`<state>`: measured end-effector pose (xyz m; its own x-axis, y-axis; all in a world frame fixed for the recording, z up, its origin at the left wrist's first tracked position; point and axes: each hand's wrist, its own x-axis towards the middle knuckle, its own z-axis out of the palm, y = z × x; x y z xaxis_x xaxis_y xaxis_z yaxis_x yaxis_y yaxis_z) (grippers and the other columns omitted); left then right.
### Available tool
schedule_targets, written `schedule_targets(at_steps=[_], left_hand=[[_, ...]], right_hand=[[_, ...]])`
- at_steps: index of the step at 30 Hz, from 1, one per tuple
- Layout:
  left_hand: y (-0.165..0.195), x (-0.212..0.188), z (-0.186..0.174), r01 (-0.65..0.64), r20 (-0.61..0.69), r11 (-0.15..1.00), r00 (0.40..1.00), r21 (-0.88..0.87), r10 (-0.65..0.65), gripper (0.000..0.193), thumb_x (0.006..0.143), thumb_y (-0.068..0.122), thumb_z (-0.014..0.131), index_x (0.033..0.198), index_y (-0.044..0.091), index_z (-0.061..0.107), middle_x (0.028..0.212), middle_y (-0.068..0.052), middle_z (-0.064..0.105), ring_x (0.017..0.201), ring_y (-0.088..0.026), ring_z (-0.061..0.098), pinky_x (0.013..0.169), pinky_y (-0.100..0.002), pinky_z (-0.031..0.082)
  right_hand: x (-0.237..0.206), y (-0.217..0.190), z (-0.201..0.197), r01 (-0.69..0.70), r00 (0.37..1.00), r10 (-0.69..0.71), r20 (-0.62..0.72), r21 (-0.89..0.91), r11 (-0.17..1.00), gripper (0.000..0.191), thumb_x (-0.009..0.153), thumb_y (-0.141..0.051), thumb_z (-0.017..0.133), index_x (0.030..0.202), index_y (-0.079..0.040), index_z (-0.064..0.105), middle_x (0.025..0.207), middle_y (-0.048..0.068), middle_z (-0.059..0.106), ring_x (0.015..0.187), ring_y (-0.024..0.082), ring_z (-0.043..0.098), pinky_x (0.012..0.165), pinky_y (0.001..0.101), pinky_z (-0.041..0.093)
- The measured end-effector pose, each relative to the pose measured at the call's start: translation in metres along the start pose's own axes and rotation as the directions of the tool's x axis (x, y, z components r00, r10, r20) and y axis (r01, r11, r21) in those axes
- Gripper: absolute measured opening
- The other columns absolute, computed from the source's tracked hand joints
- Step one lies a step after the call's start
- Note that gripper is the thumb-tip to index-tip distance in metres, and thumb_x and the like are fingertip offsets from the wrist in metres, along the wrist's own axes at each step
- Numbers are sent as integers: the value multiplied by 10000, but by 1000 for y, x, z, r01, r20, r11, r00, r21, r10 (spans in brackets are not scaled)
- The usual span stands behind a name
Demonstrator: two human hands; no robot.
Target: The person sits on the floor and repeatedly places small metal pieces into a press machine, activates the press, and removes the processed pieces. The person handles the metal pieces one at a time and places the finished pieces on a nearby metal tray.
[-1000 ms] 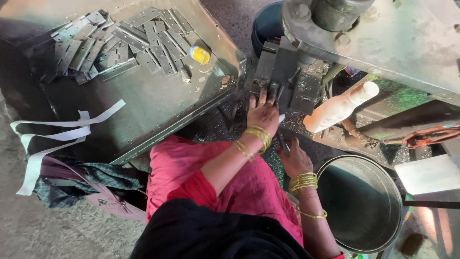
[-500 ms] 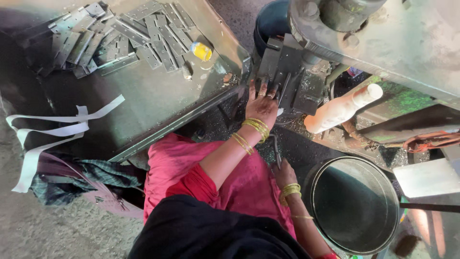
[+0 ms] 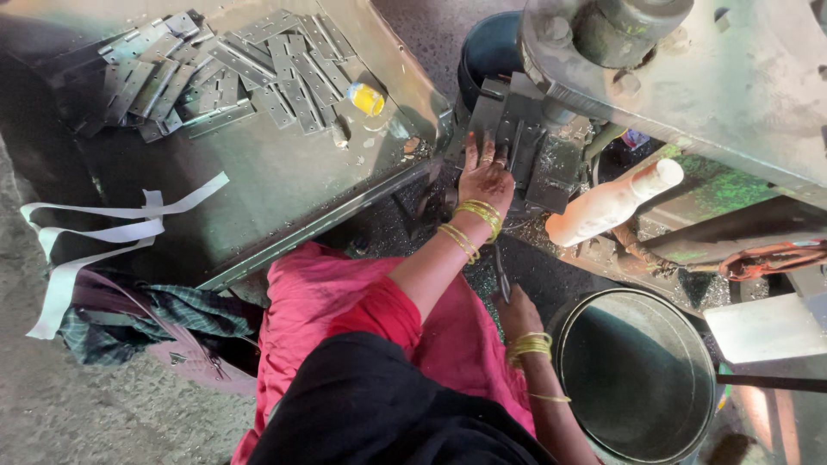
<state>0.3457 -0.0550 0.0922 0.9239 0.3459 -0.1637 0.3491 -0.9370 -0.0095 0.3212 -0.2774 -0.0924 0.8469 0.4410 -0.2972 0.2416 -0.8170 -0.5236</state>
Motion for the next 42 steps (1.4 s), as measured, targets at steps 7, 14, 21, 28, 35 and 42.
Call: schedule_targets(at_steps=[7, 14, 21, 28, 35, 42], left_hand=[[8, 22, 9, 109, -269, 994, 958, 12, -102, 551, 929, 165, 371, 1444, 23, 507, 1624, -128, 201, 1525, -360, 91, 1214, -620, -66], [4, 36, -8, 75, 15, 994, 997, 83, -77, 480, 993, 171, 374, 1430, 79, 550, 1712, -91, 115, 1573, -335, 39, 1170, -700, -107], [8, 56, -27, 129, -9, 989, 992, 72, -129, 445, 1000, 215, 447, 1408, 93, 576, 1677, -132, 216, 1567, -347, 120, 1201, -656, -14], [-36, 9, -12, 21, -454, 959, 878, -283, -153, 417, 924, 241, 597, 1307, 78, 626, 1571, -169, 412, 1511, -330, 306, 1227, -545, 197], [-219, -40, 52, 410, -549, 804, 589, -430, -594, 347, 746, 214, 740, 1060, 98, 648, 1079, -122, 676, 1073, -315, 607, 883, -479, 433], [-332, 38, 65, 696, -359, 361, 157, -621, -920, 572, 767, 255, 762, 1254, 30, 563, 1108, -184, 680, 1077, -386, 626, 872, -486, 528]], right_hand=[[-10, -6, 23, -41, 998, 43, -54, 34, 999, 392, 946, -412, 619, 1111, -58, 618, 976, 277, 701, 942, 495, 669, 806, 561, 508], [-1, -1, -6, 48, 999, -48, 4, -45, 998, 402, 945, -423, 620, 1026, -30, 631, 973, 249, 711, 934, 475, 692, 805, 554, 523], [-7, 17, 40, 34, 994, -32, -101, 13, 999, 404, 963, -434, 572, 1159, -82, 601, 990, 306, 701, 975, 524, 644, 815, 605, 485], [-29, -3, 12, -24, 994, 20, -109, -35, 999, 537, 956, -422, 644, 1352, -85, 508, 1029, 326, 680, 983, 529, 637, 817, 587, 499], [-50, -84, -93, 632, 637, -299, -711, 259, 730, 446, 1116, -329, 709, 1305, 34, 532, 1217, 157, 597, 1079, 276, 634, 957, 406, 540], [-40, -140, -135, 604, 525, -487, -698, -98, 791, 282, 1154, -233, 708, 1193, 30, 614, 1099, 160, 610, 1014, 286, 643, 961, 374, 524]])
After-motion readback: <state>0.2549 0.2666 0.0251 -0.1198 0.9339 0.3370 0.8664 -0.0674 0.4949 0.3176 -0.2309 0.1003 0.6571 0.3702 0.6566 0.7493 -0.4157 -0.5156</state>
